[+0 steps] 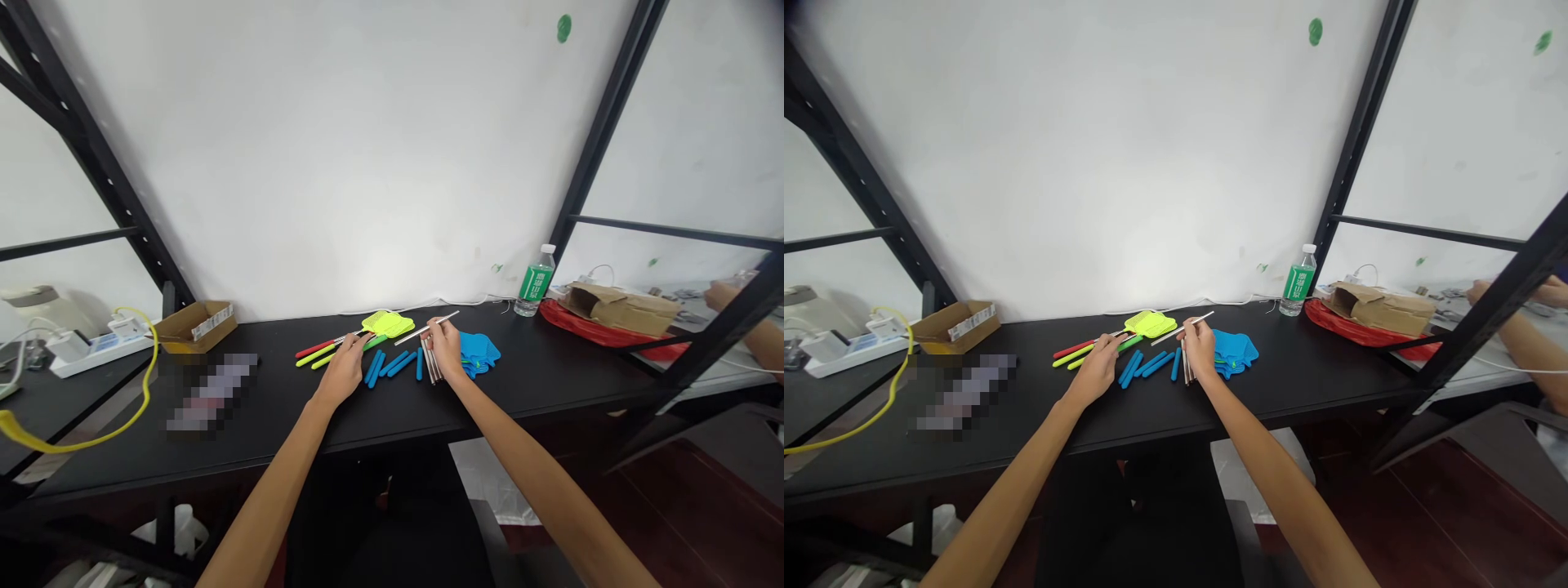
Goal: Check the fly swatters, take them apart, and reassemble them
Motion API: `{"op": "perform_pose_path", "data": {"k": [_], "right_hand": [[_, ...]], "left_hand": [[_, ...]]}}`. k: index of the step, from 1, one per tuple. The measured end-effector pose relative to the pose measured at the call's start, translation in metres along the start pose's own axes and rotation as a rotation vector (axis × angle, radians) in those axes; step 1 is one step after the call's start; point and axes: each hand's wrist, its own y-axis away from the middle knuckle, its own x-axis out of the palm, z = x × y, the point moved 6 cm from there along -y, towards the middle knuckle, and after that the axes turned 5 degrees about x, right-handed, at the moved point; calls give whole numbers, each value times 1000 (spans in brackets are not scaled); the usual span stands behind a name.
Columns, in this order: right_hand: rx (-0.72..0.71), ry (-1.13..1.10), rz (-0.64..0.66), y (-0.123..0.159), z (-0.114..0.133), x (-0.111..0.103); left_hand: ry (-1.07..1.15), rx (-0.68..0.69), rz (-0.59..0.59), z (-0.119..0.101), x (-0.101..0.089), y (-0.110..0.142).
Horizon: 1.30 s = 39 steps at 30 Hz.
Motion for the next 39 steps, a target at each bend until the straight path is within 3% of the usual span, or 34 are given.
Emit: {"op": "perform_pose_path", "data": {"k": [9, 22, 39], "right_hand": [[-29, -141, 46, 1, 6, 3], [-55, -110, 103, 3, 9, 6], [-58, -66, 300, 6, 7, 19]], "left_hand": [[-11, 8, -28, 4, 1, 1], [-32, 16, 31, 1, 2, 0], [14, 27, 27, -6, -3, 0]]}}
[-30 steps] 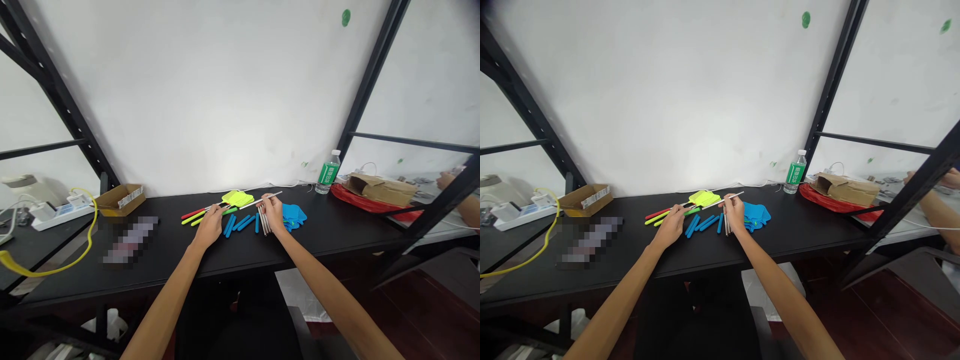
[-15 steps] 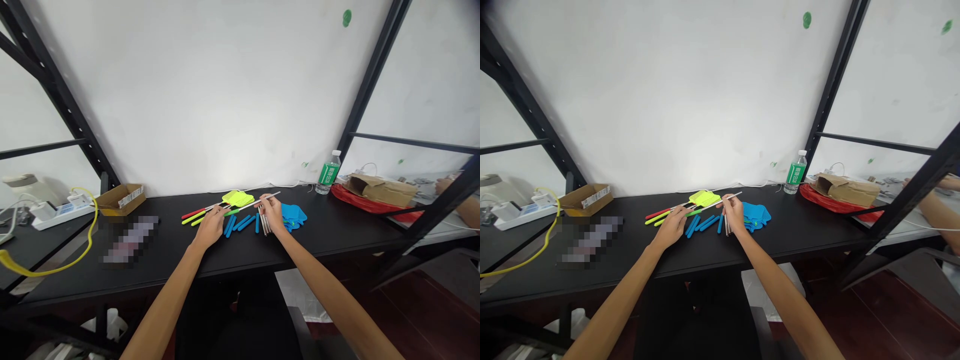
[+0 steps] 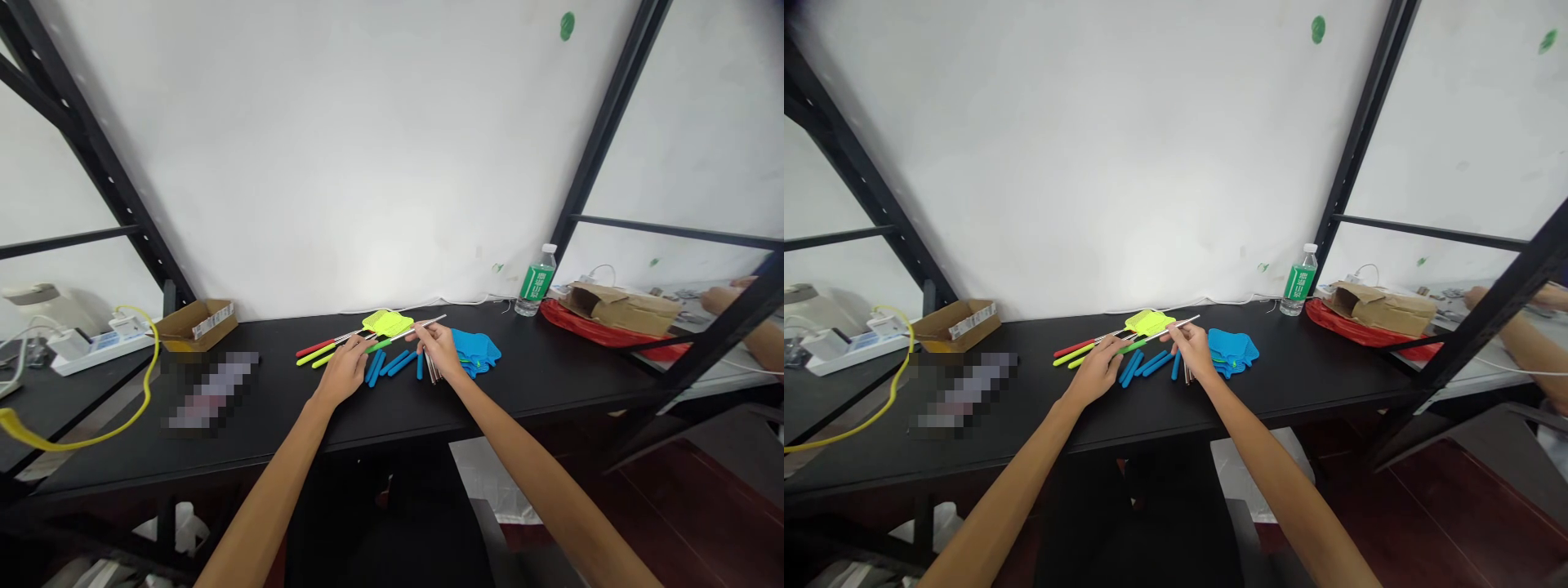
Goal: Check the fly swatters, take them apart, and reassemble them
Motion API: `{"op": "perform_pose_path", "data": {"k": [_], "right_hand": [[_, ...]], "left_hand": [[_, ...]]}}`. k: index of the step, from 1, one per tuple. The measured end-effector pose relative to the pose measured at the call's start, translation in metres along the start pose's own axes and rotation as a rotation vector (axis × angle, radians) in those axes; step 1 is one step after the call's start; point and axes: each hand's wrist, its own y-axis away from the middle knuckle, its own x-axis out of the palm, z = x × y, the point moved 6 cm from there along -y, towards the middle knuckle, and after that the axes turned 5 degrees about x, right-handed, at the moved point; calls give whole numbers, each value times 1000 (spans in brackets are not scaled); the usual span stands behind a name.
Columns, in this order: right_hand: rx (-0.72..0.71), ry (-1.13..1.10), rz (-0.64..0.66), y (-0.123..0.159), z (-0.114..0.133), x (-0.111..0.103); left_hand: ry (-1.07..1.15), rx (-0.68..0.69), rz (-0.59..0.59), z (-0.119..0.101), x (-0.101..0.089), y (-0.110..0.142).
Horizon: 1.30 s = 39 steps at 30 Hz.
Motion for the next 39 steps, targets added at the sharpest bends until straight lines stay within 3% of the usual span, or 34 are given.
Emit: {"op": "perform_pose_path", "data": {"k": [17, 21, 25, 28, 31, 33, 36, 39], "right_hand": [[-1, 163, 296, 10, 0, 23], [-33, 285, 266, 14, 2, 23], [-91, 372, 215, 14, 12, 21], [-131, 478, 105, 14, 23, 3], [-101, 755, -121, 17, 34, -39], [-34, 1019, -199, 23, 38, -68], [114, 1265, -79, 32, 30, -94], [198, 1414, 14, 37, 21, -101]], "left_hand": [[61, -13, 45, -8, -1, 0], [30, 14, 47, -13, -2, -1], [-39, -76, 42, -5, -4, 1], [-71, -117, 29, 1, -4, 2], [-91, -98, -16, 1, -4, 2], [-94, -80, -50, 0, -4, 1], [-86, -74, -60, 0, -3, 1], [-85, -72, -71, 0, -4, 1]]}}
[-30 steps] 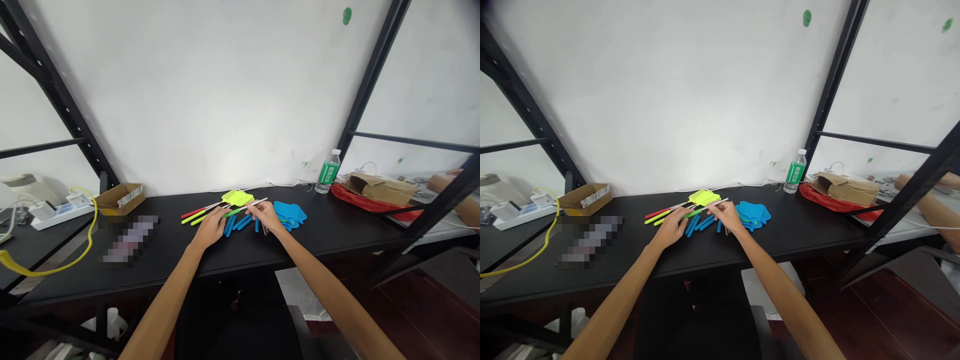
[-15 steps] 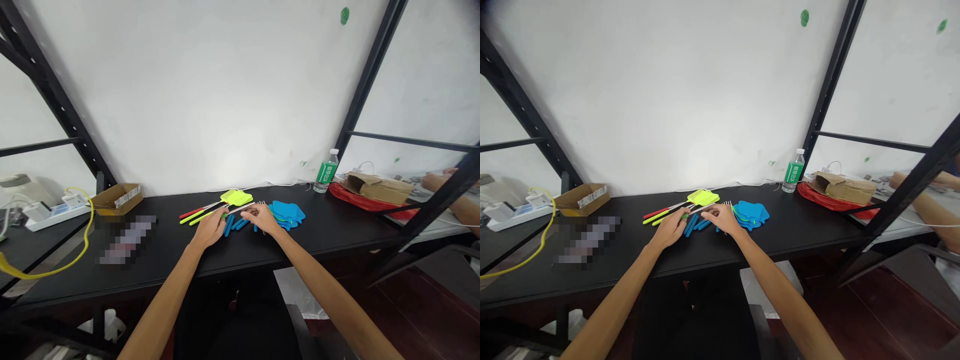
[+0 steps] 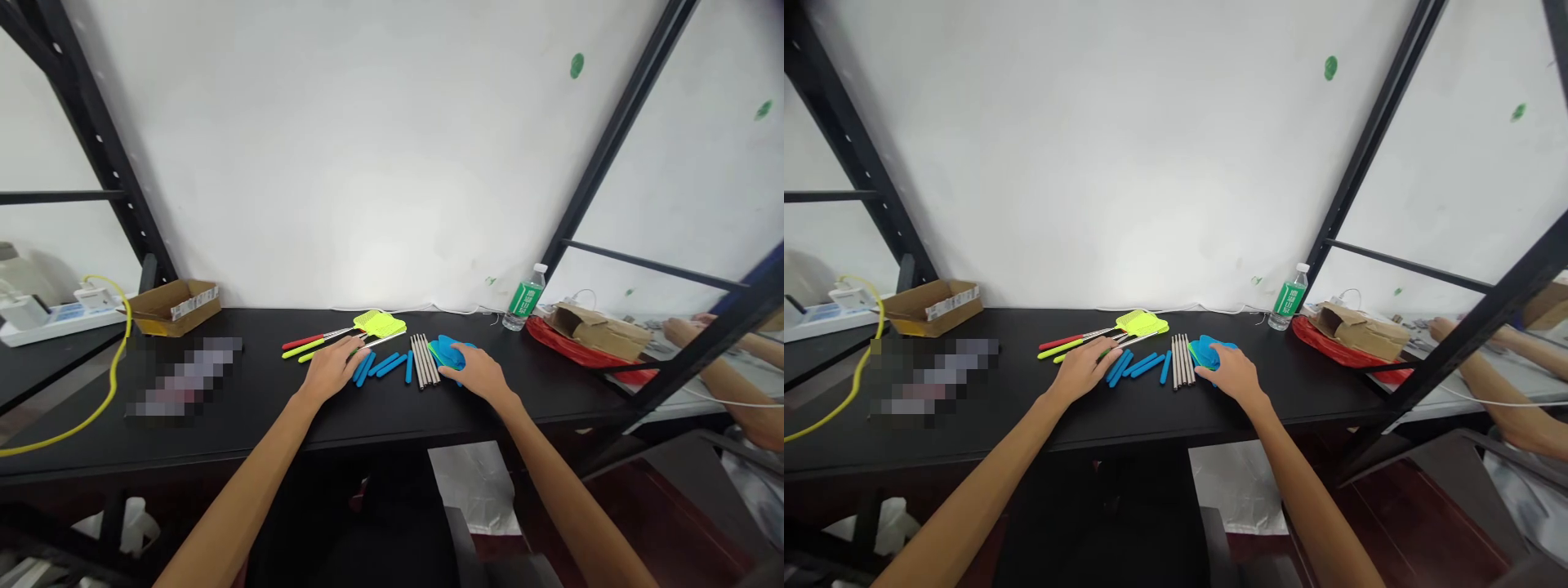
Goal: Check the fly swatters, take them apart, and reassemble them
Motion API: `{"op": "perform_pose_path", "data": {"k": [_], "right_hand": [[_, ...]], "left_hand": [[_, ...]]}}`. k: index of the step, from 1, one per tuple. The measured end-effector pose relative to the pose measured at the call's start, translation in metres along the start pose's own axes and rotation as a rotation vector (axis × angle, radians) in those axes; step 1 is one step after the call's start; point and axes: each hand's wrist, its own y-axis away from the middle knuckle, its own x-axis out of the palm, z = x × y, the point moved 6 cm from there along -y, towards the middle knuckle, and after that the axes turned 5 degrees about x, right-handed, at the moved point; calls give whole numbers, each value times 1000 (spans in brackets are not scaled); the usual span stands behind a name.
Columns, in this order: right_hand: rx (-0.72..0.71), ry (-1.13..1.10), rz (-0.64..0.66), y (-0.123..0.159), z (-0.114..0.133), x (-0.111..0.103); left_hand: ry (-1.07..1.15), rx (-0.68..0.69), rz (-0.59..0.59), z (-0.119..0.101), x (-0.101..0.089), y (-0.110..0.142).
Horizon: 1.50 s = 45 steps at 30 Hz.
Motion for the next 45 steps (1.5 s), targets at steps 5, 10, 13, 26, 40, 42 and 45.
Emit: {"op": "perform_pose_path", "data": {"k": [5, 10, 13, 26, 40, 42, 45], "right_hand": [[-50, 114, 19, -4, 9, -2], [-116, 171, 50, -11, 10, -7], [-162, 244, 68, -12, 12, -6], [-8, 196, -243, -9, -6, -46], [290, -52, -196, -19, -41, -30], [313, -179, -195, -26, -53, -24], [399, -516, -156, -36, -75, -9]], "left_hand": [[-31, -1, -25, -1, -3, 1], [-39, -3, -8, -2, -4, 1], [-21, -9, -13, -1, -4, 2], [-3, -17, -16, -2, -5, 2], [-3, -10, 6, -1, -4, 2], [-5, -13, 6, -1, -4, 2], [-15, -16, 8, -2, -4, 2]]}}
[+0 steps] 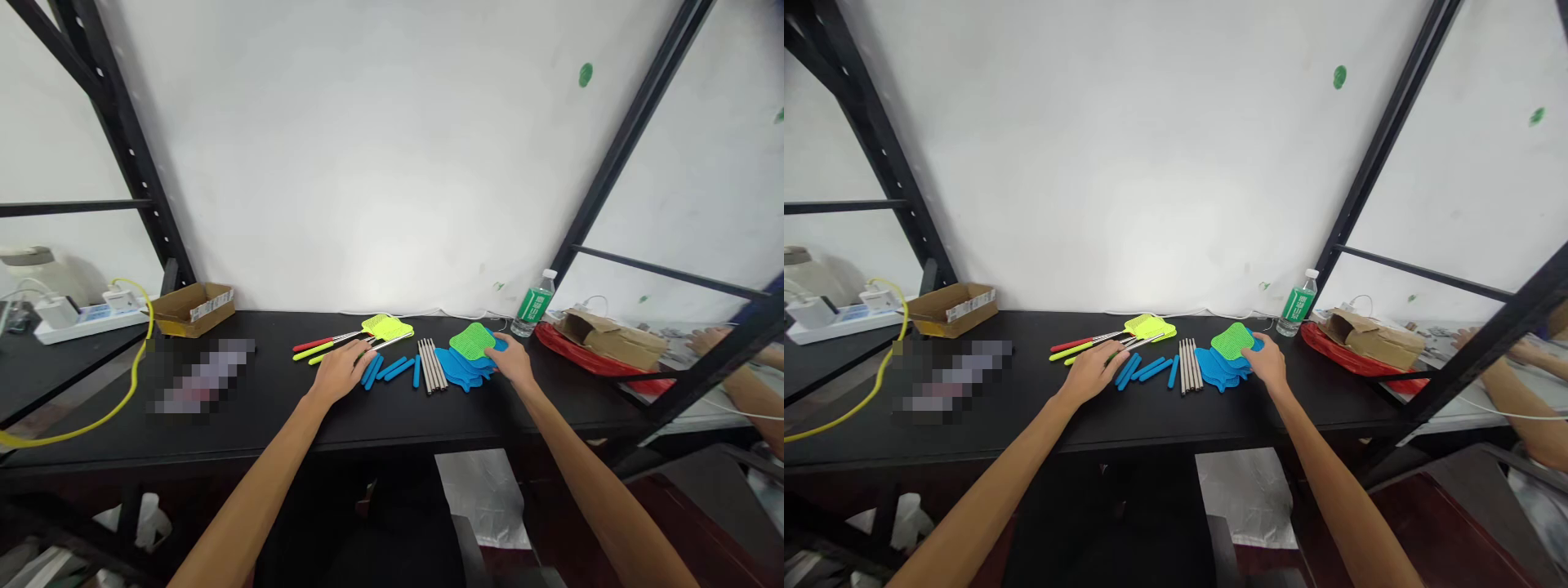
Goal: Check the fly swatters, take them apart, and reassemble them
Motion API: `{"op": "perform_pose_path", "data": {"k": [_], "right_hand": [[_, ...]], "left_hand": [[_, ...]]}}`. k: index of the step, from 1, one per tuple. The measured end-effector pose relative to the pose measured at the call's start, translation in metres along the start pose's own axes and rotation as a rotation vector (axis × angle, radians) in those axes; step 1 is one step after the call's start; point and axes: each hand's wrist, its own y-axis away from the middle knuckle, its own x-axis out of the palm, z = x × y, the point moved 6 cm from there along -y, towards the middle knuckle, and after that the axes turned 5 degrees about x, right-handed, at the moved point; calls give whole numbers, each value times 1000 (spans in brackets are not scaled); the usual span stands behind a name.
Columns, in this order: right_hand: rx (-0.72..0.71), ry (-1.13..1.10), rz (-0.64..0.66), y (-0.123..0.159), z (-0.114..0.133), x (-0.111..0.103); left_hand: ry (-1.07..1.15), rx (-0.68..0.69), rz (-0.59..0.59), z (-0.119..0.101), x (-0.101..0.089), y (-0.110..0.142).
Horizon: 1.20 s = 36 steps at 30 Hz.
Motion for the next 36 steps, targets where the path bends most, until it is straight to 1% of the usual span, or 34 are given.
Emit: {"op": "perform_pose_path", "data": {"k": [2, 3, 5, 8, 10, 13, 15, 16, 17, 18, 21, 22, 24, 26, 29, 31, 34, 36], "right_hand": [[117, -213, 72, -6, -15, 6], [153, -279, 100, -7, -20, 9], [157, -287, 139, -6, -24, 12], [80, -97, 171, 0, -21, 15], [9, 75, 154, 4, -16, 16], [-139, 295, 37, 9, -4, 13], [-223, 380, -60, 13, 3, 11], [-264, 405, -85, 14, 7, 12], [-303, 422, -84, 16, 11, 15], [-341, 432, -53, 18, 15, 19], [-412, 470, 136, 21, 25, 39], [-411, 491, 186, 20, 27, 44], [-401, 538, 240, 17, 31, 53], [-401, 556, 259, 11, 34, 58], [-410, 510, 275, -1, 38, 59], [-373, 440, 255, -11, 37, 54], [-255, 315, 182, -26, 31, 39], [-208, 222, 148, -32, 28, 29]], "left_hand": [[-4, 2, -2, 0, 0, 0], [-3, 3, -4, 0, 0, 0], [1, 4, -7, 0, 0, 0], [4, -3, -6, 1, 0, 0], [3, -8, -11, 2, 0, 0], [3, -8, -16, 2, 0, 0], [0, -8, -13, 2, 1, 0], [-3, -9, -13, 2, 0, 0], [-6, -12, -13, 1, 0, 0], [-9, -14, -13, 1, 0, 0], [-17, -24, -12, 1, -1, 0], [-20, -30, -10, 1, -1, 0], [-26, -45, -10, 2, -1, 0], [-28, -55, -8, 2, -1, 0], [-32, -54, 0, 3, 0, 0], [-42, -53, 10, 3, 1, 1], [-56, -55, 14, 1, -1, 1], [-59, -53, 12, 0, -2, 1]]}}
